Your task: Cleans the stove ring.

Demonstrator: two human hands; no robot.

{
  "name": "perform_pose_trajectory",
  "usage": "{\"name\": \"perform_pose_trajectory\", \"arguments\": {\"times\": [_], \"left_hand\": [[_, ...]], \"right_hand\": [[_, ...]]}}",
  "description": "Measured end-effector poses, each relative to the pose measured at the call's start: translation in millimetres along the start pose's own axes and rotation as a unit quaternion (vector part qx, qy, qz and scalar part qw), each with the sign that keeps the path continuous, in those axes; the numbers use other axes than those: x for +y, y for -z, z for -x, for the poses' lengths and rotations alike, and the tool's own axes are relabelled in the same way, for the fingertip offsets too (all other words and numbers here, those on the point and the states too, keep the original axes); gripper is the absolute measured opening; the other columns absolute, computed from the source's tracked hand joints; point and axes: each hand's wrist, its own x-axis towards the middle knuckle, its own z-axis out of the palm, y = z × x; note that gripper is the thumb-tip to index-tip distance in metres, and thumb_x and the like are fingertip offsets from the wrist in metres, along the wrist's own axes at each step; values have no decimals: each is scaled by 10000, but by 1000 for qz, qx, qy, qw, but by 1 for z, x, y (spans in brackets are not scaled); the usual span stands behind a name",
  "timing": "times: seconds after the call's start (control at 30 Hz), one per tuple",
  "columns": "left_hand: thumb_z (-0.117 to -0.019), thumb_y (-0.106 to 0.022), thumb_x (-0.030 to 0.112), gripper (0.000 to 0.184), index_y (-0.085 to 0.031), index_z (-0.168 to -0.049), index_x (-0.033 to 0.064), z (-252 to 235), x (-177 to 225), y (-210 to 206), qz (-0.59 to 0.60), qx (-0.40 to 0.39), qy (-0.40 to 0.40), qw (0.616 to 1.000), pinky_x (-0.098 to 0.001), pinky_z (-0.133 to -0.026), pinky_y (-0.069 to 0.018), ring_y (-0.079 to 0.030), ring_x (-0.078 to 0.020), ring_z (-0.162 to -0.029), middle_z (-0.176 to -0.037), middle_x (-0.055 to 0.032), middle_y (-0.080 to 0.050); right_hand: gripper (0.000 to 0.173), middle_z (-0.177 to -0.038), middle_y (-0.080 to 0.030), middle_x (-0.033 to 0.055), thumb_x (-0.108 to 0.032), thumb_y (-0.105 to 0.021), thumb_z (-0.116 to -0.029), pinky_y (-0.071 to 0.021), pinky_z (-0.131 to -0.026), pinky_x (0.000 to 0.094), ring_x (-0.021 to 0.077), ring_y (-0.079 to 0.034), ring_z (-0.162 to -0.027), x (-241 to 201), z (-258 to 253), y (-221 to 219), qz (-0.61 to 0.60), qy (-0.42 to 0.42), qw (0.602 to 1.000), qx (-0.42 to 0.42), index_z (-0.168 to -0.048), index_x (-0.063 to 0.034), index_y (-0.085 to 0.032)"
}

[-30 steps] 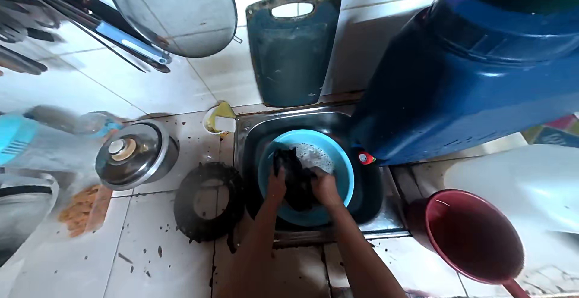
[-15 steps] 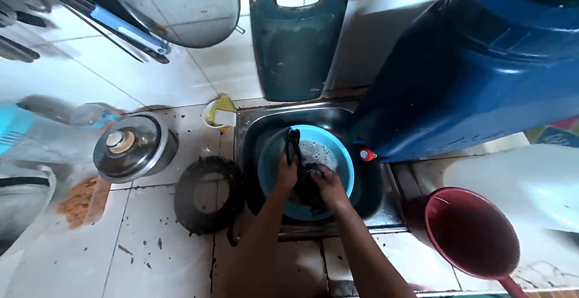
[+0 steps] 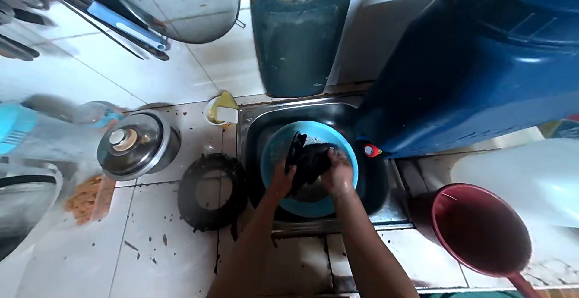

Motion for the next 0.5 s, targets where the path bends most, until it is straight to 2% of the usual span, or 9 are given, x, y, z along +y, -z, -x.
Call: {"name": "perform_pose_trajectory", "arguments": {"times": [0.1,0.13,0.2,0.27,0.3,0.37,0.43,0.47,0.5], "left_hand": [[-1091,-478,153,547,-291,-1568,-38,6,-8,11,30,-16,28,999,-428,-1144,-416,-517,-310,-1359,-1497,-279,-469],[-1085,-488,148,539,-307,-1557,-41,9,-13,13,50,-7,25,998,-418,-1116,-442,-550,-294,-1313,-1458,-272,-503],[-1077,-494,142,547,-306,-1559,-33,11,-20,13,79,8,22,997,-406,-1056,-486,-597,-277,-1222,-1382,-265,-552],[-1075,-503,133,554,-299,-1565,-26,12,-19,8,75,9,36,997,-415,-1056,-487,-597,-290,-1222,-1387,-270,-549],[-1073,-506,123,546,-306,-1557,-31,14,-16,3,58,6,41,997,-414,-1051,-484,-594,-293,-1217,-1382,-270,-547],[-1073,-502,113,565,-285,-1578,-18,17,-9,-9,-5,-18,37,999,-426,-1126,-433,-537,-318,-1331,-1481,-273,-484],[-1070,-499,114,582,-275,-1598,15,18,0,-21,-75,-40,25,996,-442,-1135,-425,-528,-351,-1345,-1486,-280,-483],[-1069,-498,113,583,-276,-1601,25,17,5,-26,-93,-43,28,994,-448,-1115,-439,-546,-358,-1316,-1462,-281,-501],[-1069,-496,111,581,-279,-1602,33,17,9,-29,-104,-42,32,993,-449,-1101,-450,-561,-358,-1295,-1448,-280,-513]], "right_hand": [[235,-992,-637,44,-113,-308,-1111,-590,-837,378,124,-665,-903,-19,-21,11,-48,51,997,30,-1253,-46,-482],[240,-997,-635,40,-121,-302,-1113,-587,-840,377,124,-662,-910,-24,-26,14,-45,51,997,29,-1250,-56,-488],[252,-983,-640,44,-124,-305,-1117,-591,-812,363,123,-663,-883,-29,-32,19,7,31,999,14,-1232,-42,-513],[306,-1003,-646,72,-137,-300,-1116,-578,-802,353,126,-652,-884,-19,-37,21,92,9,996,-16,-1233,4,-544],[330,-1056,-643,103,-138,-305,-1118,-564,-825,348,139,-644,-925,-8,-41,20,139,-5,990,-28,-1255,34,-551],[381,-1314,-606,208,-144,-350,-1122,-504,-1007,366,207,-608,-1167,22,-50,16,241,-26,968,-58,-1377,87,-516],[463,-1551,-408,295,-133,-382,-1114,-368,-1187,428,335,-442,-1429,58,-69,15,345,-19,934,-91,-1521,86,-366],[502,-1581,-340,328,-139,-395,-1110,-336,-1208,473,406,-388,-1463,73,-79,14,396,-7,914,-81,-1554,78,-307],[520,-1573,-344,342,-160,-393,-1115,-341,-1203,499,445,-398,-1450,82,-85,13,443,5,895,-57,-1568,70,-281]]}}
